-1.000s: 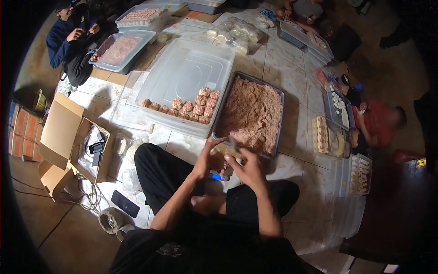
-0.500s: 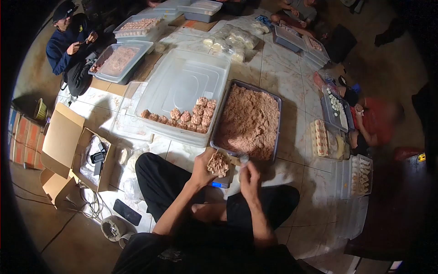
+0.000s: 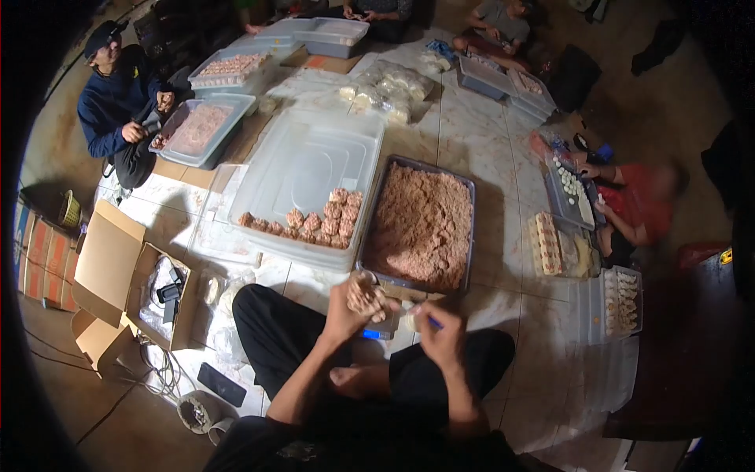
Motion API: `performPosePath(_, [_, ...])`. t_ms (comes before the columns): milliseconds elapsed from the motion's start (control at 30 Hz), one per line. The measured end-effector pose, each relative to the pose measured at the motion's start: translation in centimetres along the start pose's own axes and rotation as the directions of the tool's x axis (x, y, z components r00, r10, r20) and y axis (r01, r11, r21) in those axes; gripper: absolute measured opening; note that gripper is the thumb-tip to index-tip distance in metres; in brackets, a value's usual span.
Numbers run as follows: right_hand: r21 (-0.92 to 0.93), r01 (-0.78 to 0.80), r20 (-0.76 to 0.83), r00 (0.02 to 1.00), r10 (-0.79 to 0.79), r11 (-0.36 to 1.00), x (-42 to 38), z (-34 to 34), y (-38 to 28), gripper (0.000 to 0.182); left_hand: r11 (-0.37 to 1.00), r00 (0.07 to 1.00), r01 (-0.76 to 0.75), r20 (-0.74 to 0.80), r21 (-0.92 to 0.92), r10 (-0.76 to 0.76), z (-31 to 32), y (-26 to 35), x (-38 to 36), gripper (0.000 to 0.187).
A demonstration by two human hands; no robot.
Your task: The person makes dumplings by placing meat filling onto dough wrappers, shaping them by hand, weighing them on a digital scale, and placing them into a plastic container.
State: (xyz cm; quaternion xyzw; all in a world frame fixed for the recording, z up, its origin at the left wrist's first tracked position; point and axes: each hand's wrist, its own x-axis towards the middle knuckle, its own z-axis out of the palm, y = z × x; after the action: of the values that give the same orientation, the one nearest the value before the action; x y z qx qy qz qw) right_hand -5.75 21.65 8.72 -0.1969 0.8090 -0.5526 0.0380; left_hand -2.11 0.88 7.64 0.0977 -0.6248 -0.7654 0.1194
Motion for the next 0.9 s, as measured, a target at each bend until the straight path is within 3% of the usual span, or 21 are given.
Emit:
performPosePath(33, [-0.295, 0.1, 0.081, 0.994, -0.079, 0.95, -0.6, 0.4, -0.6, 0.013, 0.983, 0.994, -0.092, 0.065, 0.157, 0.083, 0.6, -0.9, -0.3, 0.034])
performPosePath(67, [-0.221, 0.234, -0.018, 0.97, -0.244, 0.947, -1.1, 1.8, -1.3, 0.012, 0.935, 0.98, -0.181, 0.141, 0.304, 0.144, 1.0, -1.7, -0.7, 0.034])
performPosePath(100, [-0.147, 0.078, -0.018, 0.997, -0.081, 0.986, -1.2, 1.6, -1.3, 0.012, 0.923, 0.98, -0.199, 0.075, 0.328, 0.185, 1.4, -0.9, -1.0, 0.032])
performPosePath(133, [-0.075, -0.08, -0.005, 0.997, 0.08, 0.994, -1.1, 1.1, -1.3, 0.013, 0.959, 0.989, -0.146, 0.009, 0.244, 0.149, 1.2, -1.3, -0.7, 0.034])
performPosePath(167, [-0.01, -0.134, -0.067, 0.989, 0.133, 0.991, -1.0, 0.5, -1.7, 0.014, 0.982, 0.992, -0.102, -0.052, 0.157, 0.111, 0.8, -1.8, 0.0, 0.036])
performPosePath(200, [-0.169, -0.161, -0.033, 0.987, 0.158, 0.972, -0.9, -0.1, -1.6, 0.014, 0.996, 0.992, -0.062, -0.108, 0.066, 0.069, 0.6, -1.7, 0.5, 0.039])
performPosePath(233, [-0.239, -0.003, -0.034, 0.999, -0.005, 0.971, -0.8, 0.1, -1.7, 0.014, 0.997, 0.998, -0.029, -0.05, -0.075, 0.026, 0.7, -1.5, 0.6, 0.044])
performPosePath(267, [-0.309, 0.145, -0.022, 0.987, -0.159, 0.94, -1.1, 0.4, -2.0, 0.015, 0.996, 0.997, -0.075, -0.023, -0.042, 0.074, 1.3, -1.3, 0.5, 0.045])
performPosePath(300, [-0.35, 0.149, -0.001, 0.987, -0.159, 0.925, -1.1, 0.6, -2.6, 0.016, 0.994, 0.994, -0.11, 0.012, -0.01, 0.11, 2.0, -0.9, 0.1, 0.046])
performPosePath(400, [-0.244, 0.094, -0.146, 0.98, -0.133, 0.965, -1.1, 0.4, -2.1, 0.013, 0.984, 0.984, -0.171, 0.036, -0.05, 0.173, 2.5, 0.0, 0.1, 0.046])
performPosePath(467, [-0.209, 0.112, -0.109, 0.985, -0.136, 0.972, -1.2, -0.1, -1.7, 0.012, 0.984, 0.992, -0.124, -0.029, -0.124, 0.121, 1.0, -0.3, 0.1, 0.043])
performPosePath(500, [-0.189, 0.089, -0.063, 0.993, -0.102, 0.978, -1.4, -0.6, -2.0, 0.012, 0.98, 0.979, -0.195, 0.07, 0.034, 0.192, 0.3, 0.3, 0.1, 0.04])
performPosePath(600, [0.036, 0.096, -0.039, 0.995, -0.095, 0.995, -1.2, -0.2, -2.1, 0.012, 0.975, 0.962, -0.16, 0.244, 0.155, 0.119, -0.2, -0.5, 0.2, 0.025])
performPosePath(667, [0.115, 0.083, -0.038, 0.996, -0.079, 0.99, -1.1, 0.5, -2.4, 0.01, 0.965, 0.951, -0.215, 0.257, 0.15, 0.172, 0.8, 0.2, 0.2, 0.02])
performPosePath(733, [-0.089, 0.226, 0.017, 0.974, -0.226, 0.97, -0.4, 0.3, -2.6, 0.01, 0.96, 0.937, -0.25, 0.28, 0.126, 0.207, 1.5, 1.0, 0.3, 0.02])
performPosePath(800, [-0.234, 0.302, 0.069, 0.953, -0.294, 0.924, 0.0, -0.2, -3.0, 0.01, 0.939, 0.943, -0.249, 0.281, 0.237, 0.179, 1.0, 0.7, 0.3, 0.023])
performPosePath(833, [-0.255, 0.262, 0.121, 0.964, -0.238, 0.931, 0.2, -0.6, -3.8, 0.01, 0.936, 0.953, -0.208, 0.276, 0.283, 0.129, 0.8, 0.4, 0.1, 0.026])
performPosePath(867, [-0.273, 0.206, 0.045, 0.978, -0.201, 0.94, 0.3, -0.9, -4.1, 0.009, 0.929, 0.959, -0.175, 0.269, 0.326, 0.086, 0.7, 0.2, 0.2, 0.029])
performPosePath(900, [-0.286, 0.149, -0.032, 0.986, -0.164, 0.947, 0.4, -1.0, -4.3, 0.009, 0.968, 0.973, -0.083, 0.231, 0.235, 0.027, 0.8, -0.1, 0.4, 0.031])
